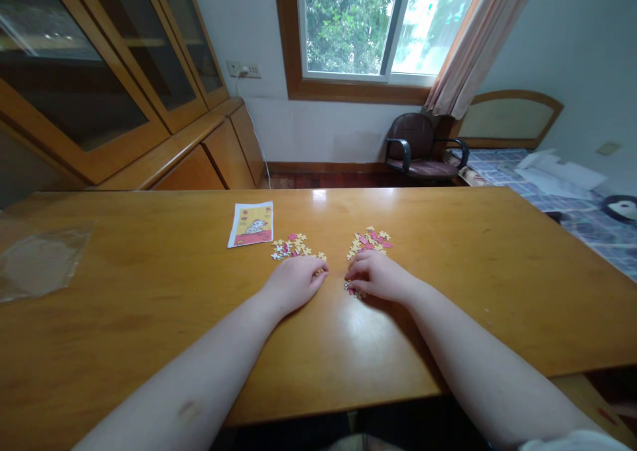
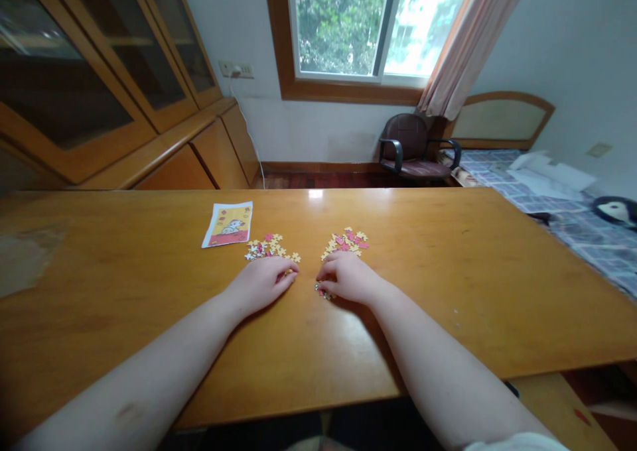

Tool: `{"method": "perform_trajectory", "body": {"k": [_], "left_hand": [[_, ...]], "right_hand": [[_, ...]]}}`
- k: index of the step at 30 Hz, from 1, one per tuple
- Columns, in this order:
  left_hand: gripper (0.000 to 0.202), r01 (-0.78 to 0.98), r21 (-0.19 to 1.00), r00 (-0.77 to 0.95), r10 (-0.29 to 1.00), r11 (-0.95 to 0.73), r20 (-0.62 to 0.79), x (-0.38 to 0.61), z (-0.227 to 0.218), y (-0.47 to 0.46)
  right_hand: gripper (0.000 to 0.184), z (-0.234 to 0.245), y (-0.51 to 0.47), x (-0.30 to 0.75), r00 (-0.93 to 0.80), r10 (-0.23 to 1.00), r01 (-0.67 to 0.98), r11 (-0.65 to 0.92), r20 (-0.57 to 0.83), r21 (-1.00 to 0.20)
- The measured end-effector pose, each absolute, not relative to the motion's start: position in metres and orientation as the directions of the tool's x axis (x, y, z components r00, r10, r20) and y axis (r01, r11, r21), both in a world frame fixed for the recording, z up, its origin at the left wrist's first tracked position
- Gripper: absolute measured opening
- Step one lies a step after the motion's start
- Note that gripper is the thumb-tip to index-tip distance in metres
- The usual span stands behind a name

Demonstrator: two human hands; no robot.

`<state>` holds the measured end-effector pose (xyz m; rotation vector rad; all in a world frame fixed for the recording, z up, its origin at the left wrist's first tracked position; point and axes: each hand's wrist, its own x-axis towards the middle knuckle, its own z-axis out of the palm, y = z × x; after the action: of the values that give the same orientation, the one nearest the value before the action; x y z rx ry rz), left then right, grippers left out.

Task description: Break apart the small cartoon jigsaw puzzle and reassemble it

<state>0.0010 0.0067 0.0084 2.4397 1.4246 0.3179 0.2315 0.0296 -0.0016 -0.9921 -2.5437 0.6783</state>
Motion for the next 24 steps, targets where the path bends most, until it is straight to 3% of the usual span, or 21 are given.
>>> {"method": "perform_trajectory", "body": {"k": [3, 8, 14, 24], "left_hand": [[0.025, 0.753, 0.372, 0.573, 0.819, -0.543, 0.034, 0.003, 0.011, 0.004], [0.034, 0.724, 0.256, 0.662, 0.75, -0.641, 0.005, 0.006, 0.017, -0.002], [0.035, 0.741, 0.215, 0.651, 0.759, -0.636, 0.0, 0.007, 0.017, -0.004], [0.036, 0.795, 0.209, 0.578, 0.816, -0.569, 0.022, 0.005, 0.01, 0.0]], "right_hand": [[0.008, -0.004, 0.029, 0.226, -0.672, 0.729, 0.577, 0.627, 0.132, -0.523], [0.011, 0.002, 0.027, 0.227, -0.612, 0.773, 0.617, 0.597, 0.164, -0.513], [0.014, 0.005, 0.026, 0.232, -0.741, 0.653, 0.501, 0.694, 0.157, -0.517], [0.019, 0.005, 0.025, 0.231, -0.731, 0.66, 0.502, 0.694, 0.176, -0.516]]}}
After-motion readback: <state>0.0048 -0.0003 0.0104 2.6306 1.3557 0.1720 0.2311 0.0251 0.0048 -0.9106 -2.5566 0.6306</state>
